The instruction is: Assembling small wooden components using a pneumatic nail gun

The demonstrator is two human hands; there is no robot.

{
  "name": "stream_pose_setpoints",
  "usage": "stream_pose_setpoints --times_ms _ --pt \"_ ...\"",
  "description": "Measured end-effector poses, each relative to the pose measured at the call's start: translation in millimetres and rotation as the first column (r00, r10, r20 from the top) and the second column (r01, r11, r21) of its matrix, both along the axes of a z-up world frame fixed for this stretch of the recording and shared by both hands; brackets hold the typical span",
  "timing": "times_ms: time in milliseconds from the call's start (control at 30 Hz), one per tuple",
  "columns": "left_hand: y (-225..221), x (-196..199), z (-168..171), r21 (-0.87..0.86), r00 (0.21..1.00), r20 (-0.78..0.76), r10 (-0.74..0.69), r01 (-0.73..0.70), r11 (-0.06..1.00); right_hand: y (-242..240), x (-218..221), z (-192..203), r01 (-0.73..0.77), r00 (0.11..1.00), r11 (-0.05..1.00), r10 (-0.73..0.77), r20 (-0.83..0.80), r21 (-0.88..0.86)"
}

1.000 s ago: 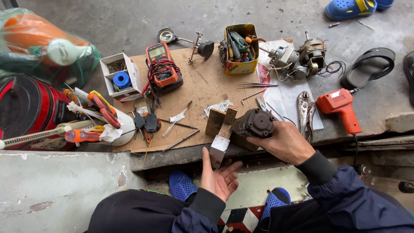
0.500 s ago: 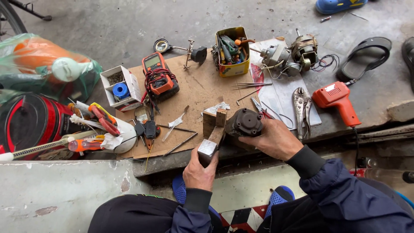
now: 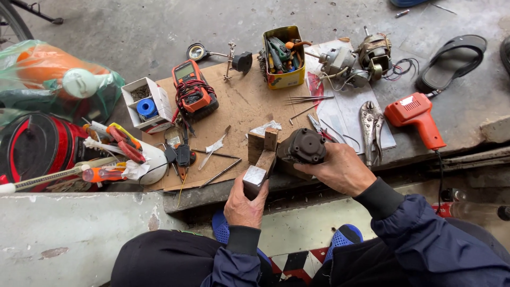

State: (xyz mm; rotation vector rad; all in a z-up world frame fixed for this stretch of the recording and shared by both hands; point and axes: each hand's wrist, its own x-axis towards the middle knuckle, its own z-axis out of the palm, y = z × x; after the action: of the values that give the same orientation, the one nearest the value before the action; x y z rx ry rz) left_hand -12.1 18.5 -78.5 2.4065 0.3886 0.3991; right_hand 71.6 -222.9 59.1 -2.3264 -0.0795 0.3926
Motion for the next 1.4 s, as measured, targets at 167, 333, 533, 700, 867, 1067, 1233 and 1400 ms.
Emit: stream_pose_setpoints --times_ms 167,333,533,700,867,1067,1233,1400 --pt "-2 6 -7 -0.042 0.993 -0.098 0.067 -0.071 0.997 17 16 12 0.162 0.985 0.986 -0.159 -0.061 0.049" --pt "-2 7 -1 -0.072 0.997 -0.075 0.035 -0.040 0.997 11 21 5 0.146 0.981 0.988 -0.139 -0.131 0.043" --pt "-8 8 0 -0.051 0.999 -0.042 0.023 -0.025 0.998 6 29 -4 0.126 0.981 0.991 -0.119 -0.151 0.037" --pt "-10 7 -2 -0.037 1.000 -0.005 0.013 -0.013 0.999 4 27 0 0.130 0.978 0.991 -0.122 -0.169 0.035" --pt "-11 7 -3 -0.034 1.000 0.015 0.024 -0.023 0.999 6 26 3 0.124 0.973 0.992 -0.116 -0.197 0.029" --pt "-10 6 -1 -0.064 0.999 0.035 0.008 -0.006 0.998 16 48 8 0.057 0.981 0.996 -0.067 -0.182 -0.063" --pt "-10 9 -4 -0.095 0.999 -0.001 0.034 -0.034 0.995 30 49 15 0.029 0.973 0.984 -0.068 -0.221 -0.174" --pt "-9 9 -10 -0.115 0.999 -0.024 0.036 -0.039 0.993 29 43 18 0.038 0.973 0.984 -0.076 -0.218 -0.175"
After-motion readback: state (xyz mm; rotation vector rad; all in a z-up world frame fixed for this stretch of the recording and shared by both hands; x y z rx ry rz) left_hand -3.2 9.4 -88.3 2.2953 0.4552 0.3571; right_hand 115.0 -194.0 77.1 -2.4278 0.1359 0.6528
